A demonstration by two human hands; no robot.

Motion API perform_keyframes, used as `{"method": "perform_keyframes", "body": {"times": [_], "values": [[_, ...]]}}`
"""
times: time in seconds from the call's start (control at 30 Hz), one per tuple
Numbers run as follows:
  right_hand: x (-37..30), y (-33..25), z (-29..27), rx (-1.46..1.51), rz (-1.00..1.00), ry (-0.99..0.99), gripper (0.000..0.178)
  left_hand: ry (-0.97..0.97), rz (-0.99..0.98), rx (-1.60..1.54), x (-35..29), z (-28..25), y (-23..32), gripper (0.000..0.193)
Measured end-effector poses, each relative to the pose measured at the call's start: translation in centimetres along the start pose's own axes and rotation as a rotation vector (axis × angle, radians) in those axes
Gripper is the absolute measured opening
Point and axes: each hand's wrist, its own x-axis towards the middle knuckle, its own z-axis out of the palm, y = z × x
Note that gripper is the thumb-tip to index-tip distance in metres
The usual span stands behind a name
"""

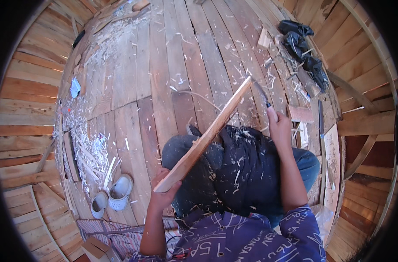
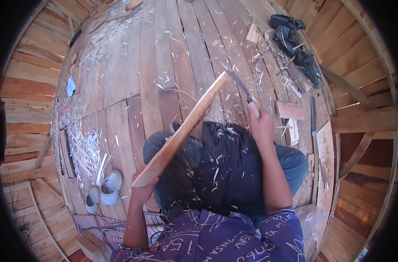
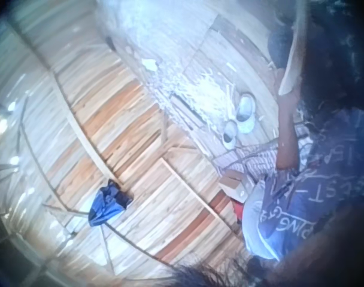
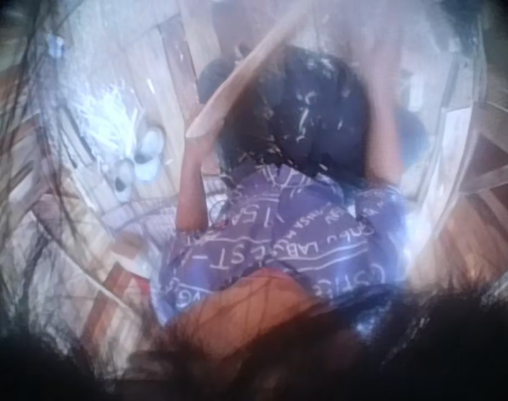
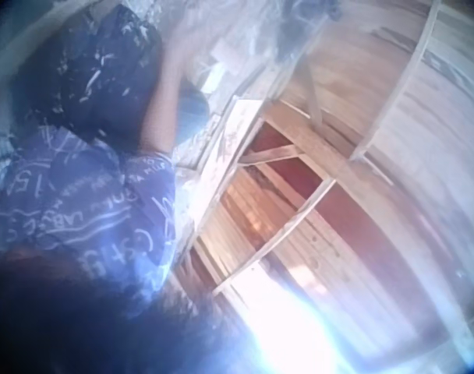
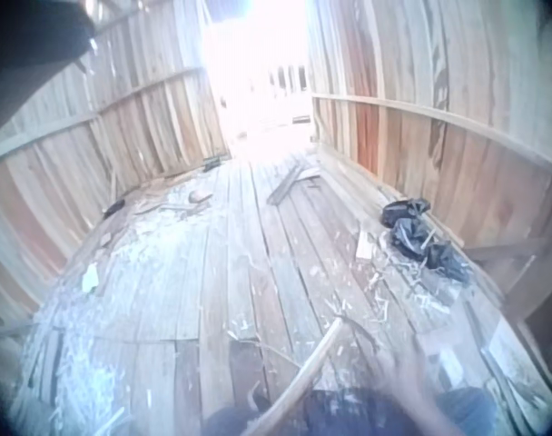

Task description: The person carves a piece of wood using a knife, removing thin shavings from the edges and surfaces as they hold the wood in their lap.

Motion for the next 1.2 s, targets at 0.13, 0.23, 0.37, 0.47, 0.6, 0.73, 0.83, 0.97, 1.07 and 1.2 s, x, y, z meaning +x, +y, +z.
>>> {"method": "perform_keyframes", "body": {"times": [0.13, 0.23, 0.37, 0.47, 0.6, 0.73, 0.83, 0.97, 1.07, 1.2], "values": [[-1.8, -0.9, -2.2, 0.613, 0.274, -0.171, 0.023, -0.059, 0.100, 0.113, 0.5, -0.5, -0.1, 0.019], [-5.1, -2.8, -4.7, 0.816, 0.261, -0.314, 0.018, -0.088, 0.192, 0.233, 0.9, -0.6, 1.1, 0.018], [-7.0, -2.9, -7.5, 0.875, 0.059, -0.401, 0.020, -0.104, 0.244, 0.207, 1.3, -0.8, 1.5, 0.018], [-7.9, -2.4, -7.6, 0.838, 0.070, -0.493, 0.022, -0.135, 0.225, 0.159, 1.6, -1.3, 1.6, 0.018], [-10.3, -2.8, -8.6, 0.644, 0.009, -0.746, 0.028, -0.184, 0.161, 0.169, 1.8, -1.9, 2.0, 0.018], [-11.5, -2.3, -7.8, 0.751, 0.096, -0.726, 0.024, -0.218, 0.160, 0.207, 2.3, -1.9, 2.0, 0.018], [-12.1, -2.0, -7.8, 0.887, 0.202, -0.911, 0.029, -0.222, 0.158, 0.172, 2.6, -2.0, 1.7, 0.020], [-10.5, -2.7, -9.2, 1.286, 0.193, -0.375, 0.036, -0.229, 0.042, 0.103, 2.4, -2.0, 1.9, 0.021], [-10.6, -1.7, -7.9, 0.811, 0.033, -0.547, 0.034, -0.226, 0.029, 0.091, 2.5, -2.0, 1.4, 0.022], [-10.2, -1.7, -8.5, 0.859, 0.130, -0.684, 0.026, -0.225, 0.016, 0.084, 2.3, -2.1, 1.2, 0.024]]}}
